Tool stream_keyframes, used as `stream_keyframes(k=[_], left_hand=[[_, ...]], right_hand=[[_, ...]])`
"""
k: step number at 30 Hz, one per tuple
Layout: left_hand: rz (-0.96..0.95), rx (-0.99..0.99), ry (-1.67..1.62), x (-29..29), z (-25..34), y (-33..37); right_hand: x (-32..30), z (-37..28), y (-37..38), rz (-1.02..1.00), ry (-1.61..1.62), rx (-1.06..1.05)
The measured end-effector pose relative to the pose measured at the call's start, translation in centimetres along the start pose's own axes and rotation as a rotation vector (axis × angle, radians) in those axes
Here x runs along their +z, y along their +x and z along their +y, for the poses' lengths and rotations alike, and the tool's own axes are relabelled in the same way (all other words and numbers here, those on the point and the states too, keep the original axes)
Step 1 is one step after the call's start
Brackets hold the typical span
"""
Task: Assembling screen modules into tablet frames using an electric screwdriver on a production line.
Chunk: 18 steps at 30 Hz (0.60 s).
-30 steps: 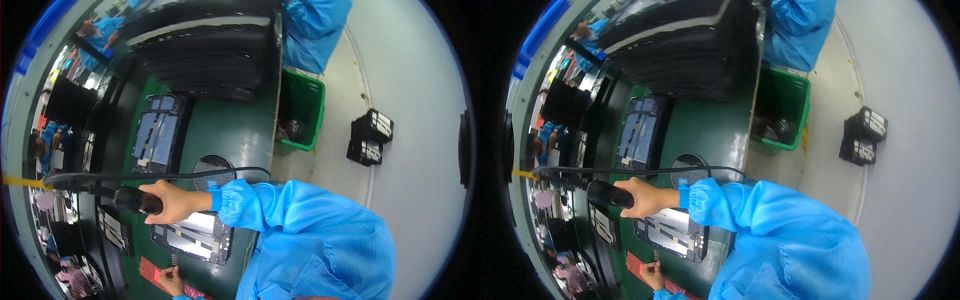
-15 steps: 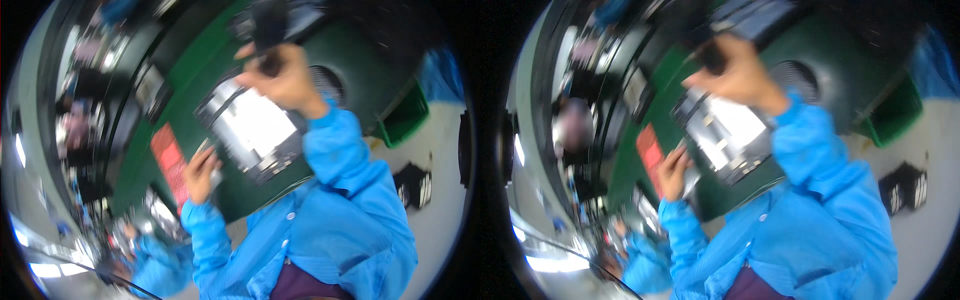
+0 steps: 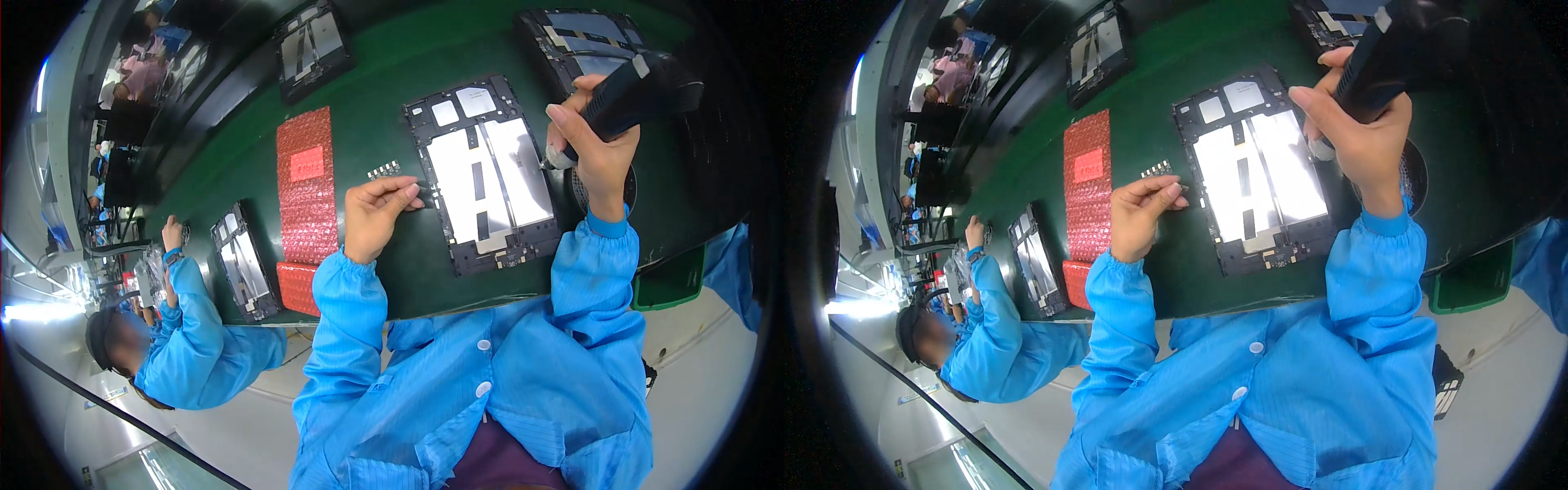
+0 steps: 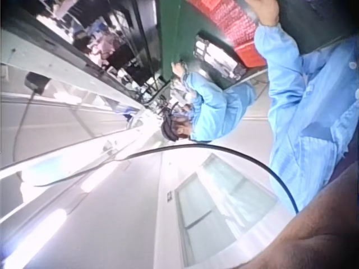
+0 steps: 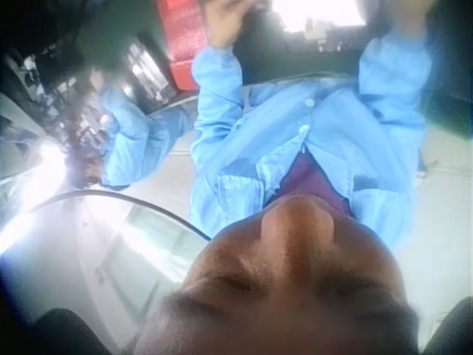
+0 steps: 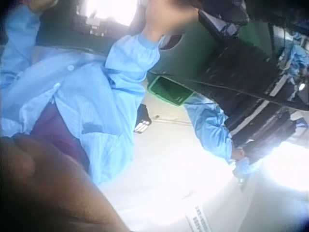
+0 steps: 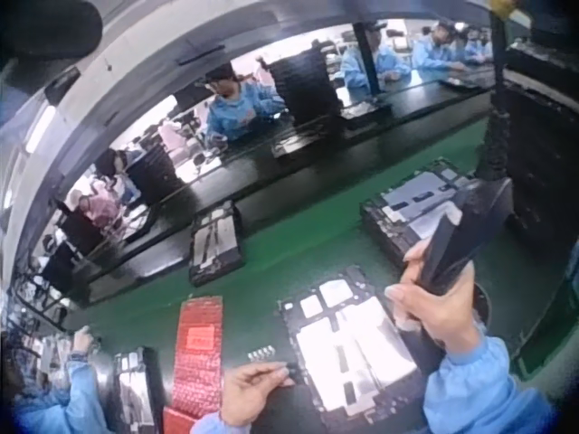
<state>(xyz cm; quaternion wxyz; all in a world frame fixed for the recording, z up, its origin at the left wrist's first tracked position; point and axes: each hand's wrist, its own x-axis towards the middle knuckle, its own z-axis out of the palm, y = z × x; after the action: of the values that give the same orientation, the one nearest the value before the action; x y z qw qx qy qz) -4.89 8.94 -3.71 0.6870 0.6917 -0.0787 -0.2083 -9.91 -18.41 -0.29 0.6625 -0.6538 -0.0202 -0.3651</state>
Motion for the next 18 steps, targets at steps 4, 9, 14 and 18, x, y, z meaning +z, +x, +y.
stream_keyframes(k=[4, 9, 14, 18], left_hand=[[-0.010, 0.031, -0.010, 0.0, 0.4, 1.1], [-0.048, 0.013, 0.072, 0.2, 0.7, 2.4], [-0.056, 0.022, 0.159, 0.3, 0.7, 3.4], [-0.067, 0.033, 0.179, 0.4, 0.5, 3.8]], right_hand=[[0.1, -0.1, -0.1, 0.005, 0.023, 0.027], [0.2, -0.1, -0.1, -0.001, 0.041, 0.021], [0.7, -0.5, -0.2, 0.007, 0.065, 0.033], [0.8, -0.8, -0.2, 0.011, 0.106, 0.017]])
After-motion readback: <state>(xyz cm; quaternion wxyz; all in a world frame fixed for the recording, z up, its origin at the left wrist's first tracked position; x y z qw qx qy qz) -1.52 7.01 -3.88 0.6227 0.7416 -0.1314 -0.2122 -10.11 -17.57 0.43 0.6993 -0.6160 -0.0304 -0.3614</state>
